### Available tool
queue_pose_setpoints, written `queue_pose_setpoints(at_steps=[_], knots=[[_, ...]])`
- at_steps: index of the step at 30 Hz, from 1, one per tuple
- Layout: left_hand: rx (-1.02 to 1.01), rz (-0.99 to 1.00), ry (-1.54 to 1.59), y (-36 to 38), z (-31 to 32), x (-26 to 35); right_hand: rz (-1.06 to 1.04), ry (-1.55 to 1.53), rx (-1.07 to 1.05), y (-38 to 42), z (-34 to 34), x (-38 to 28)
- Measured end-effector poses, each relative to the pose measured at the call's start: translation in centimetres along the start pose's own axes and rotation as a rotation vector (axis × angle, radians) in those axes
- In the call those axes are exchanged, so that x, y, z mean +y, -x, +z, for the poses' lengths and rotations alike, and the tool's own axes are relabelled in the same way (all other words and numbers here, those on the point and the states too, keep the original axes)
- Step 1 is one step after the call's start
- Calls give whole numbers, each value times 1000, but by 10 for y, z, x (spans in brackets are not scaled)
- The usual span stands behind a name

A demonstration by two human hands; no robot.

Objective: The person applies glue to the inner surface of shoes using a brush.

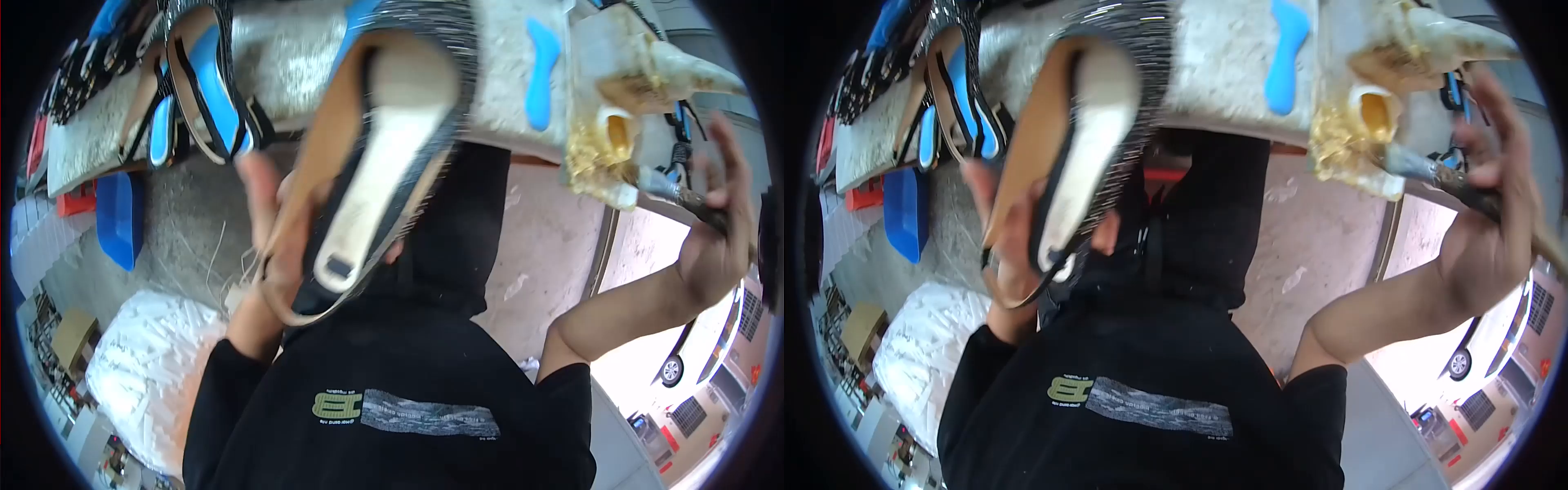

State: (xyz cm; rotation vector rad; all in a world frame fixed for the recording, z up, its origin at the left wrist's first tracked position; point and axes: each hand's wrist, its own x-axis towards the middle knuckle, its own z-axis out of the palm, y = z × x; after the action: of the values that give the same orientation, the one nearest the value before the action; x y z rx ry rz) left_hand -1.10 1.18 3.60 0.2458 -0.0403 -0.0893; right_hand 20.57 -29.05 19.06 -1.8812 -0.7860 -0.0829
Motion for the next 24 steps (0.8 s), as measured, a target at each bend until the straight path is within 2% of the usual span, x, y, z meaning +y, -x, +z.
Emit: queue_pose_setpoints(at_steps=[1, 2, 3, 4, 5, 6, 7, 8, 15, 20, 24], knots=[[-96, -20, -96, 4, -2, 10, 213, 112, 23, -5, 7, -7], [-285, -51, -396, -5, -8, 23, 432, 352, 105, -16, 41, -18], [23, 7, -333, 0, 3, 10, 290, 396, 108, -19, 74, 0], [337, 61, -259, 3, 19, -11, -5, 617, 136, -24, 99, 43], [461, 61, -308, -7, 13, -22, 258, 751, -66, -50, 119, 41], [430, -53, -554, -17, 16, -32, 524, 867, -276, -71, 133, 39], [364, -90, -411, -21, 14, -43, 545, 796, -298, -80, 138, 50], [295, -125, -272, -26, 8, -52, 505, 838, -269, -83, 144, 66], [264, -11, -672, -44, -20, -77, 425, 1009, -224, -67, 164, 81], [193, -67, -558, -47, -24, -64, 371, 1032, -131, -60, 172, 76], [316, -137, -447, -49, -13, -66, 371, 997, -38, -61, 167, 88]])
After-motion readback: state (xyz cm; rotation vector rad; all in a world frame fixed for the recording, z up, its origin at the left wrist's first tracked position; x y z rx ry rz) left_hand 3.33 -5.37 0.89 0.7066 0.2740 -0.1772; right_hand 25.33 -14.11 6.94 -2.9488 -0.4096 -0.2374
